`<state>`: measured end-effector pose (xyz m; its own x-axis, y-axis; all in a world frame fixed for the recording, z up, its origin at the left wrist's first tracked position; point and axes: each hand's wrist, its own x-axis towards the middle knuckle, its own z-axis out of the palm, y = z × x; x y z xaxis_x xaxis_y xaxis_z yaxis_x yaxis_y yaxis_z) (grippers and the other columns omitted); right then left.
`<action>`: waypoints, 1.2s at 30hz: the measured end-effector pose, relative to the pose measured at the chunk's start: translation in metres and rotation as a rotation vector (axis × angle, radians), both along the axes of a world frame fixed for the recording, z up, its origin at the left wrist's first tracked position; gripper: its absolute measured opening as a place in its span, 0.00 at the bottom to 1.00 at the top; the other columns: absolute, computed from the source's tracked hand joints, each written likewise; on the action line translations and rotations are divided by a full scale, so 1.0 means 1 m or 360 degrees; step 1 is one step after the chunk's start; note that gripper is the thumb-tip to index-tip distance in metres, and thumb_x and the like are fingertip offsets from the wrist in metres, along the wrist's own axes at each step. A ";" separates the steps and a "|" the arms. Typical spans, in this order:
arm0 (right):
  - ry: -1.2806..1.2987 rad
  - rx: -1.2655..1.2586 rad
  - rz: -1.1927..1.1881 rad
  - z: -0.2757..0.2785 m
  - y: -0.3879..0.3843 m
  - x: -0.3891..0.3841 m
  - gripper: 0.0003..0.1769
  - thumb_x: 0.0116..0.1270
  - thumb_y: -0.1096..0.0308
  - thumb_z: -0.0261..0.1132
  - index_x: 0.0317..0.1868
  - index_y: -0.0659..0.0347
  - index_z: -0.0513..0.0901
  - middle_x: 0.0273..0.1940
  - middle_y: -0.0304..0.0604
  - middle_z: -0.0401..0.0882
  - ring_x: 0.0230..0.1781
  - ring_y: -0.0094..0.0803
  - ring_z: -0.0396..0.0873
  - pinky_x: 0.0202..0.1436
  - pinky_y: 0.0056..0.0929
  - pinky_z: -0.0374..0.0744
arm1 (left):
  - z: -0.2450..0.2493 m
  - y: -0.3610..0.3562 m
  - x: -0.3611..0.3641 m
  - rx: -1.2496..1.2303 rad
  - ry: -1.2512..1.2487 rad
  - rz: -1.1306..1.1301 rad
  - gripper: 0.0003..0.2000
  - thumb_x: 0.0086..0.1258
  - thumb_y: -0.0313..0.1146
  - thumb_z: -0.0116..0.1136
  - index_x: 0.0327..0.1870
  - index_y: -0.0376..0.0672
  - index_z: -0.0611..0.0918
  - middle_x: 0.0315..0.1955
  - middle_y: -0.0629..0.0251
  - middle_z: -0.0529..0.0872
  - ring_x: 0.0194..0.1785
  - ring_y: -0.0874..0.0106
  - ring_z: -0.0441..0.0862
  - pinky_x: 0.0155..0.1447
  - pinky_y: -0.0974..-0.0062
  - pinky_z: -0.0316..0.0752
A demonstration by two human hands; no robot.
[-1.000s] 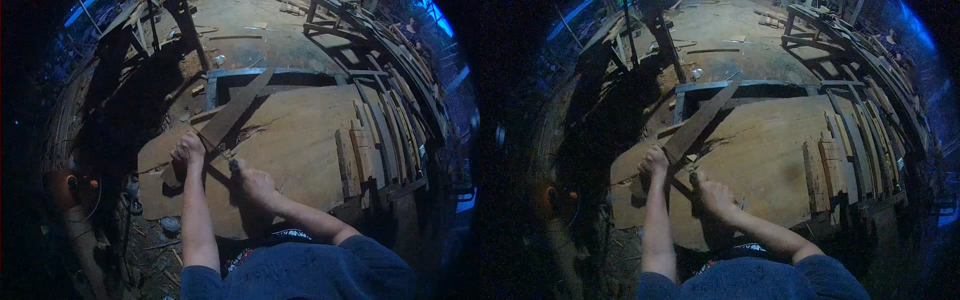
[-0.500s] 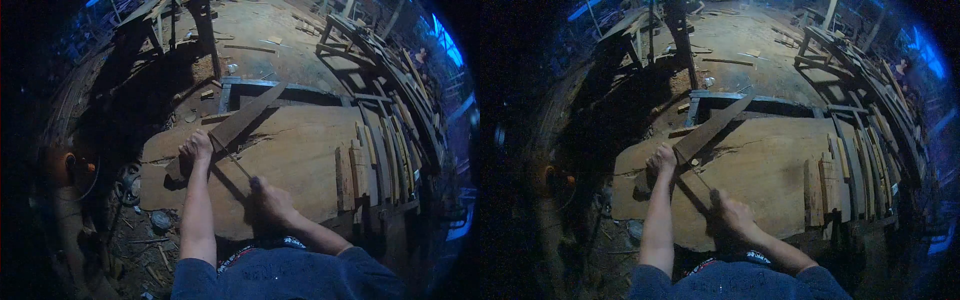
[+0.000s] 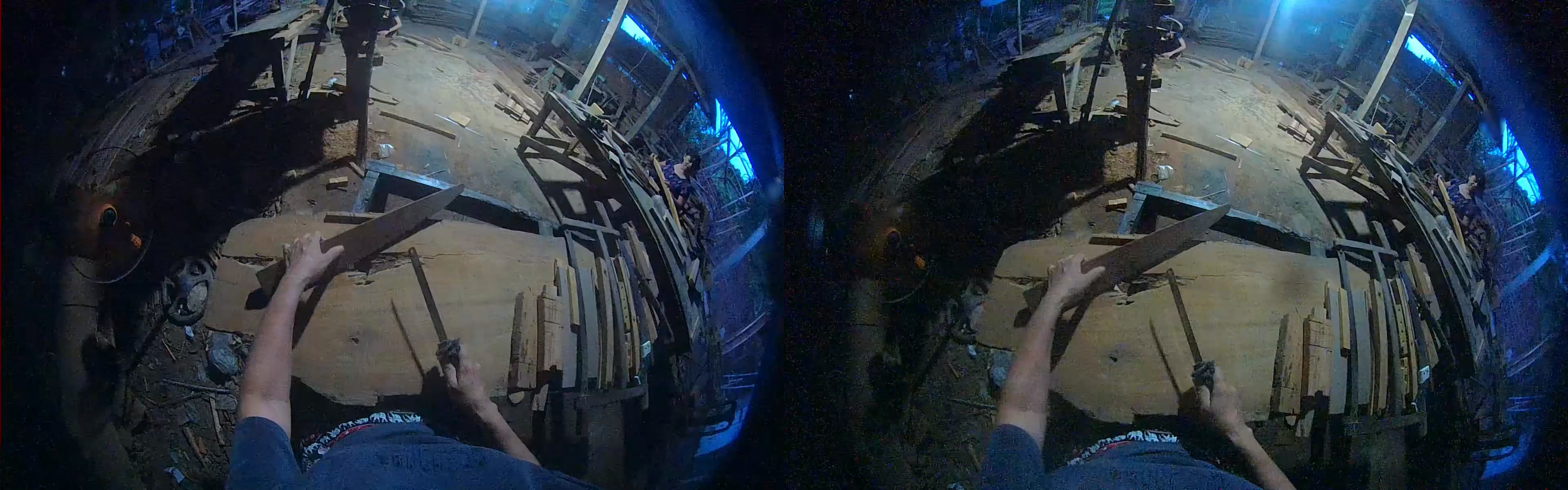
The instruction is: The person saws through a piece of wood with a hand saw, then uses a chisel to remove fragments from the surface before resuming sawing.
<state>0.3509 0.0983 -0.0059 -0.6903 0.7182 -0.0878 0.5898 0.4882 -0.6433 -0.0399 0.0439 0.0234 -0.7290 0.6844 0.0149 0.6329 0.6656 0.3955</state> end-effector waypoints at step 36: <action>0.0066 0.0297 0.0430 0.018 0.012 -0.141 0.20 0.68 0.60 0.53 0.55 0.61 0.66 0.27 0.59 0.79 0.29 0.56 0.79 0.29 0.51 0.75 | -0.001 -0.012 0.055 -0.0019 0.0447 -0.0099 0.15 0.51 0.25 0.57 0.42 0.40 0.74 0.33 0.53 0.80 0.42 0.55 0.79 0.45 0.57 0.71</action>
